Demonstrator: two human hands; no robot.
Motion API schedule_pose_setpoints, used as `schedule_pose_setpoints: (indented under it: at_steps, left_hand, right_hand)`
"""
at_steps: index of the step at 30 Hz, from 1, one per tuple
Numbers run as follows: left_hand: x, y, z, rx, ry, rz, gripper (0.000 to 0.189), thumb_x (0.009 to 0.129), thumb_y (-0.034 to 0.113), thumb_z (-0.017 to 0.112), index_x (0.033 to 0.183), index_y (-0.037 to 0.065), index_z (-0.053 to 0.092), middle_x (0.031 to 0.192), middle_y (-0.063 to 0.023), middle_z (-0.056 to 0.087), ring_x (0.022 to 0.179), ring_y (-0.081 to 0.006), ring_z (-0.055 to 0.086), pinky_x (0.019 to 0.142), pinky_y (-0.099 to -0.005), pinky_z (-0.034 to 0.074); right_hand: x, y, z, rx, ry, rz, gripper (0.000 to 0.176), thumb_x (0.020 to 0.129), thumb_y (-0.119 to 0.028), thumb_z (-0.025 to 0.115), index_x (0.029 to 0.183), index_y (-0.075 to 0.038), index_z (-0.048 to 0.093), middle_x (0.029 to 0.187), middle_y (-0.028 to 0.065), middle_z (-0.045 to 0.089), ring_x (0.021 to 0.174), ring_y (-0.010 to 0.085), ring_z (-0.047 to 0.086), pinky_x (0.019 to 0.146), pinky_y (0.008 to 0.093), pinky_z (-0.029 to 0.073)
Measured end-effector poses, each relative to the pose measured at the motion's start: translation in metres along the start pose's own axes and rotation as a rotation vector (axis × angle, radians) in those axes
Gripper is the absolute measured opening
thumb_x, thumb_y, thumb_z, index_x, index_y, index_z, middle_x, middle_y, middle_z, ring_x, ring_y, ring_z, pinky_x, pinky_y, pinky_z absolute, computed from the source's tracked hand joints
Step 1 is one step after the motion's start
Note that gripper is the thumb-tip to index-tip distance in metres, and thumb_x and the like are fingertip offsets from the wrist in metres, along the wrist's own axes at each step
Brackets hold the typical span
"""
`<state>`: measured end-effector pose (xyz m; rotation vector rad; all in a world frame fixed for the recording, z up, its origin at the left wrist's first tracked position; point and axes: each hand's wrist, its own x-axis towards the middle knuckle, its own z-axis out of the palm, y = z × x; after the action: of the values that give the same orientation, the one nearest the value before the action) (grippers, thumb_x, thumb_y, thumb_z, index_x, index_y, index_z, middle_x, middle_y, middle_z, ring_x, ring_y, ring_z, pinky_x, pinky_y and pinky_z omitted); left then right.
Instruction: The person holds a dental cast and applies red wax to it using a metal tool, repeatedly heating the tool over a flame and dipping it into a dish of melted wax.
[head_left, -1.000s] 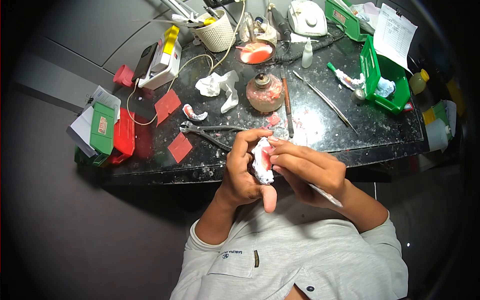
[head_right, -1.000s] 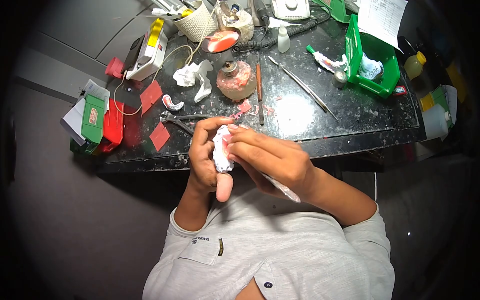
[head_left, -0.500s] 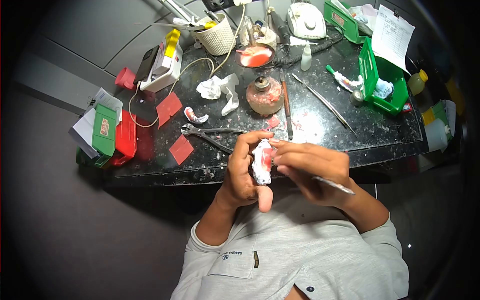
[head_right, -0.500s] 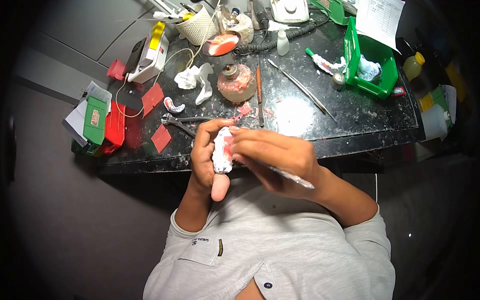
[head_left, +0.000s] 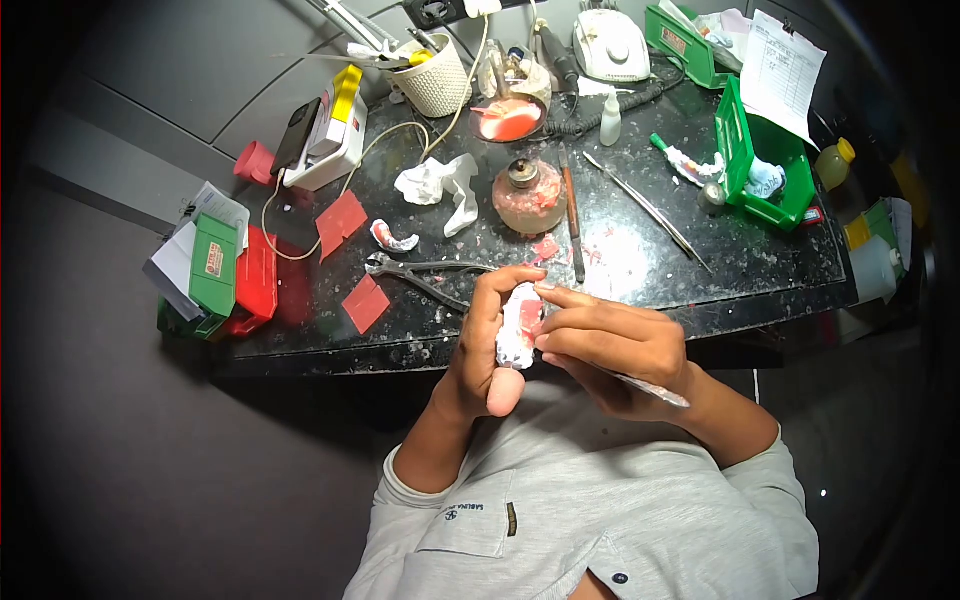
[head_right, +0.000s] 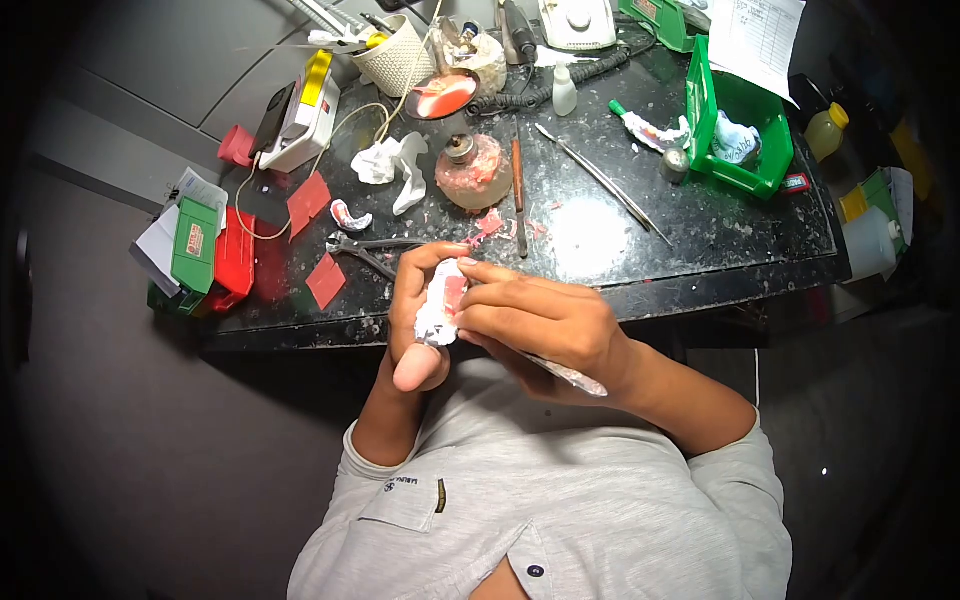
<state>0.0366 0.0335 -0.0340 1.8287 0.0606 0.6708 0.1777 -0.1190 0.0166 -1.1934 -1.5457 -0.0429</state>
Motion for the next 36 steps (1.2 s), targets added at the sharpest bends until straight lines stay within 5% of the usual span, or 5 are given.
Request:
schedule_pose_setpoints:
  at_steps: [18,23,28,32,36]
  left_hand:
    - [0.004,0.013,0.006,-0.179,0.055,-0.118,0.129,0.065,0.097,0.047,0.14,-0.008,0.043,0.128,-0.0133,0.054,0.115,-0.02,0.057,0.102,-0.0336,0.046]
    - [0.011,0.021,-0.001,-0.321,0.069,-0.224,0.139,0.055,0.105,0.026,0.138,-0.004,0.046,0.083,-0.0022,0.059,0.07,-0.0053,0.045,0.065,-0.0201,0.036]
    - [0.014,0.02,-0.006,-0.481,0.094,-0.208,0.143,0.057,0.106,0.018,0.143,-0.004,0.044,0.074,-0.0063,0.06,0.06,-0.0078,0.044,0.056,-0.0208,0.035]
    - [0.018,0.033,-0.005,-0.626,0.186,-0.229,0.124,0.08,0.097,0.024,0.146,-0.006,0.042,0.073,-0.0123,0.058,0.062,-0.0107,0.05,0.052,-0.0206,0.039]
    - [0.019,0.028,-0.013,-0.892,0.016,-0.144,0.082,0.1,0.052,0.049,0.155,-0.005,0.029,0.123,-0.0369,0.057,0.066,-0.0157,0.054,0.056,-0.0238,0.043]
  right_hand:
    - [0.001,0.001,-0.005,0.156,-0.004,0.062,0.014,0.083,0.005,0.074,0.097,0.003,0.073,0.092,0.0158,0.075,0.104,0.035,0.074,0.099,0.0469,0.056]
    - [0.0,0.022,-0.024,0.307,0.171,0.189,0.012,0.09,-0.009,0.076,0.097,0.0,0.076,0.099,0.013,0.077,0.11,0.0337,0.073,0.103,0.0484,0.053]
    - [-0.002,0.037,-0.034,0.089,0.349,0.081,0.004,0.093,-0.004,0.072,0.093,-0.001,0.073,0.089,0.0105,0.074,0.083,0.0233,0.075,0.083,0.0406,0.061]
    - [-0.006,0.044,-0.035,-0.135,0.384,0.143,0.007,0.096,-0.007,0.071,0.098,-0.001,0.07,0.086,0.0085,0.072,0.074,0.018,0.074,0.066,0.0301,0.058]
    - [-0.008,0.039,-0.034,-0.055,0.401,0.265,0.009,0.098,-0.009,0.069,0.099,-0.001,0.068,0.083,0.0069,0.07,0.064,0.0133,0.071,0.053,0.0242,0.053]
